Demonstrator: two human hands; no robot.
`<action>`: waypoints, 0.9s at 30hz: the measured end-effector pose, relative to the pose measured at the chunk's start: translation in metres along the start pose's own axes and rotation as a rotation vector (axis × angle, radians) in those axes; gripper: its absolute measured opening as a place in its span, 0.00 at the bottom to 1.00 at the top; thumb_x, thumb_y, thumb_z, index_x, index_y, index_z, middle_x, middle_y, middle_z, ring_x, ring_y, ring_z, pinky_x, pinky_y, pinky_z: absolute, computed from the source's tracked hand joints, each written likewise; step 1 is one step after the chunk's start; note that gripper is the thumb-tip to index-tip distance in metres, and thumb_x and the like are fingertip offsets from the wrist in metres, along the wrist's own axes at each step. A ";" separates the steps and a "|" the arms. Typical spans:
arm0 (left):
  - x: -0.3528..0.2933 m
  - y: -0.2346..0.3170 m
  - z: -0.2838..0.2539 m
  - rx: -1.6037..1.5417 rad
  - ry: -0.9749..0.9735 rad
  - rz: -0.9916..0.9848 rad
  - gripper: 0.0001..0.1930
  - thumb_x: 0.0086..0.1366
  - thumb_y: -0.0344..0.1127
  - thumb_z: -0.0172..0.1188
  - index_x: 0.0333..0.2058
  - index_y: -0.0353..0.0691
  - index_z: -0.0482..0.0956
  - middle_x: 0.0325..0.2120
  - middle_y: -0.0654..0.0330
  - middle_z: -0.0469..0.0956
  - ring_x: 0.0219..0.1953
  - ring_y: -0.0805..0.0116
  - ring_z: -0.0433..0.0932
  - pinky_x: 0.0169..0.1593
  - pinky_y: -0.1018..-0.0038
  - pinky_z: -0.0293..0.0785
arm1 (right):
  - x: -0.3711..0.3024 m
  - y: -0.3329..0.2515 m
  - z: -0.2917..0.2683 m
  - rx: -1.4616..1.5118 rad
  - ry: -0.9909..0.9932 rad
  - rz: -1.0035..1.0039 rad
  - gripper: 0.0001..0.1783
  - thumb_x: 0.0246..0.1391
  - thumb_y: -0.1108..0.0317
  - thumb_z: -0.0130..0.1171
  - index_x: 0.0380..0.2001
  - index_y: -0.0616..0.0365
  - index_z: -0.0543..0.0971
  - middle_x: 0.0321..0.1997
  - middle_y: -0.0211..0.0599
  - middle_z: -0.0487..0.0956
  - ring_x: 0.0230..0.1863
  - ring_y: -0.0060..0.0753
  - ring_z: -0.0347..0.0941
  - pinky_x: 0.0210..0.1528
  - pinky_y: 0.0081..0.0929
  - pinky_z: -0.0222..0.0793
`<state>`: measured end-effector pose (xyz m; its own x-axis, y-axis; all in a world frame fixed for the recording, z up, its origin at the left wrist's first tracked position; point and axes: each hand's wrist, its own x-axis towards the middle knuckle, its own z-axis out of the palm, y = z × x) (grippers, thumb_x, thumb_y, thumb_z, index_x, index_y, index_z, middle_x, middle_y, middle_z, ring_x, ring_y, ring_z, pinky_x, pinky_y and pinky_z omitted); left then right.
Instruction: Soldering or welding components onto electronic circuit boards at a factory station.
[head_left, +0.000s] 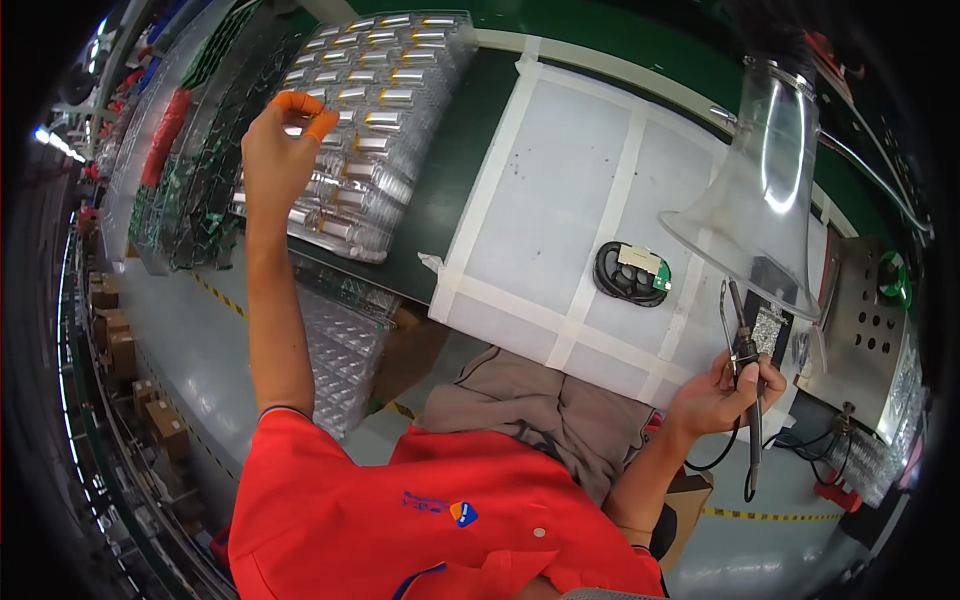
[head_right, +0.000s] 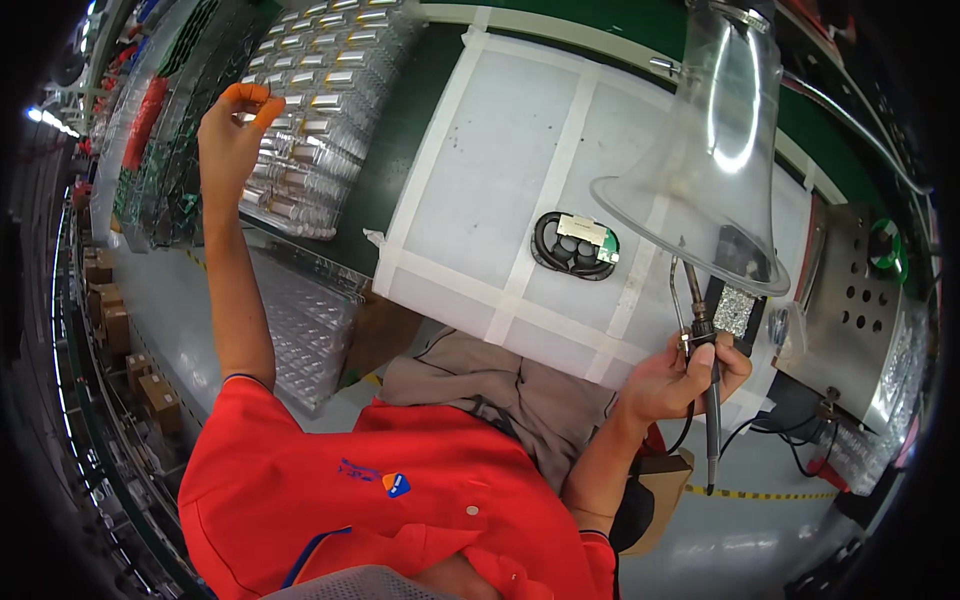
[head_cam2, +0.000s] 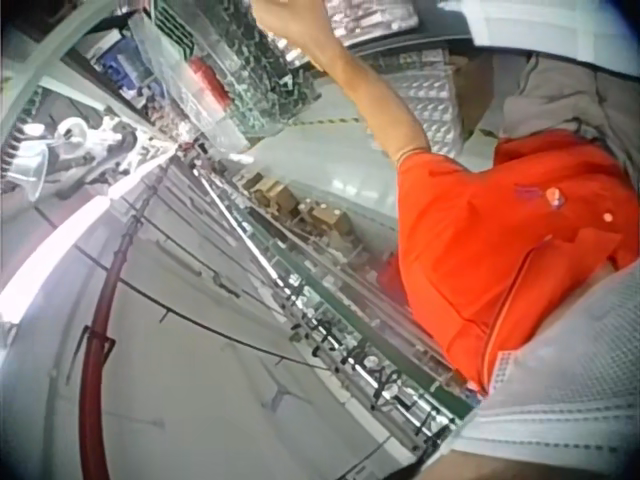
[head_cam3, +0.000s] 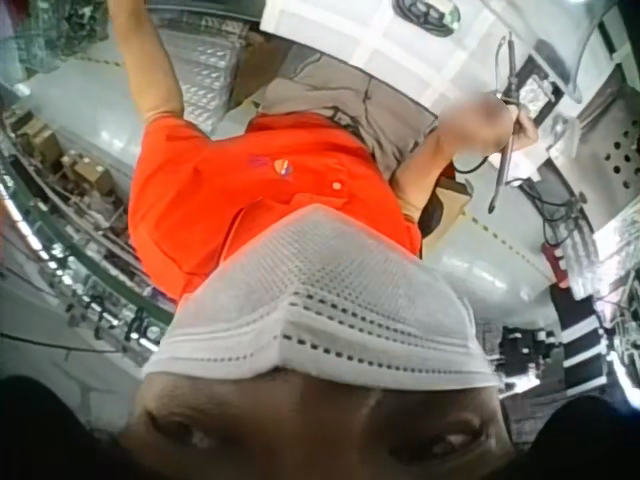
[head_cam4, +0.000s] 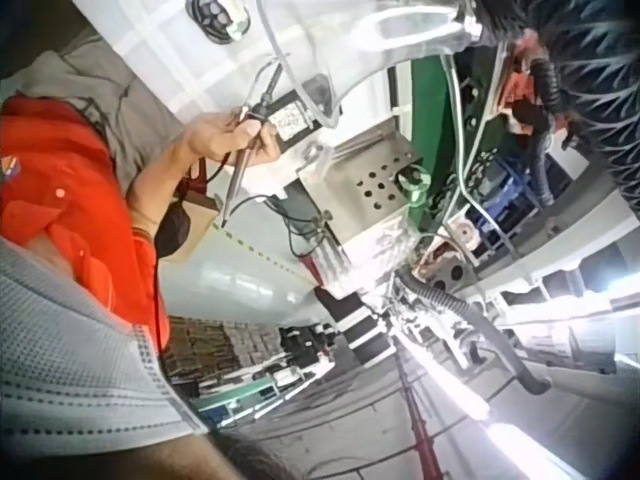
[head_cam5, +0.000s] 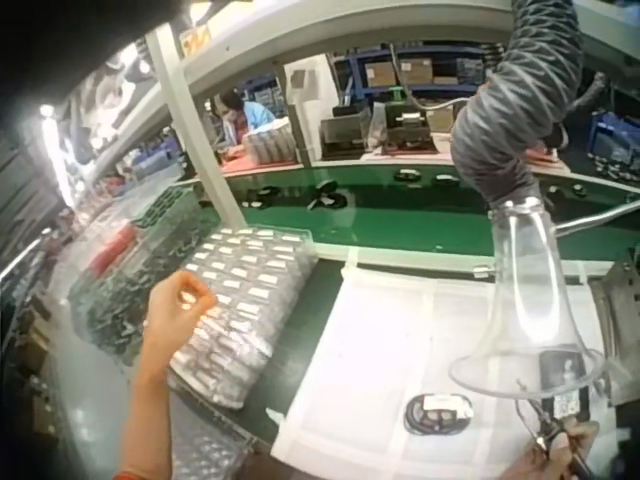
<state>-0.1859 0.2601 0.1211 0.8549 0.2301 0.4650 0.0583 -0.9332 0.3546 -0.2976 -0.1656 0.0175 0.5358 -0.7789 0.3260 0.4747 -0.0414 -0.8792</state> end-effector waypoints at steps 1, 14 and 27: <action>-0.002 0.010 -0.002 -0.165 -0.052 0.032 0.11 0.53 0.32 0.68 0.33 0.34 0.80 0.28 0.57 0.81 0.30 0.69 0.76 0.40 0.74 0.70 | 0.000 -0.001 0.000 0.019 -0.045 0.019 0.08 0.54 0.68 0.53 0.33 0.57 0.65 0.23 0.32 0.64 0.18 0.16 0.52 0.20 0.17 0.48; -0.123 0.173 0.061 -0.754 -0.698 0.424 0.14 0.48 0.21 0.68 0.36 0.35 0.83 0.27 0.60 0.81 0.32 0.65 0.76 0.40 0.75 0.70 | -0.029 -0.019 0.011 -0.029 -0.606 0.379 0.25 0.50 0.83 0.60 0.52 0.64 0.66 0.46 0.46 0.75 0.42 0.37 0.78 0.45 0.28 0.74; -0.148 0.191 0.070 -0.906 -0.720 0.233 0.11 0.51 0.24 0.67 0.36 0.35 0.82 0.23 0.57 0.77 0.28 0.61 0.74 0.33 0.71 0.70 | -0.026 -0.018 0.017 0.028 -0.562 0.393 0.31 0.46 0.88 0.61 0.54 0.63 0.65 0.40 0.38 0.74 0.41 0.28 0.76 0.43 0.23 0.74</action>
<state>-0.2649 0.0286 0.0635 0.9074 -0.3989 0.1326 -0.2765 -0.3289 0.9030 -0.3080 -0.1340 0.0309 0.9493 -0.2899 0.1218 0.1845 0.1999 -0.9623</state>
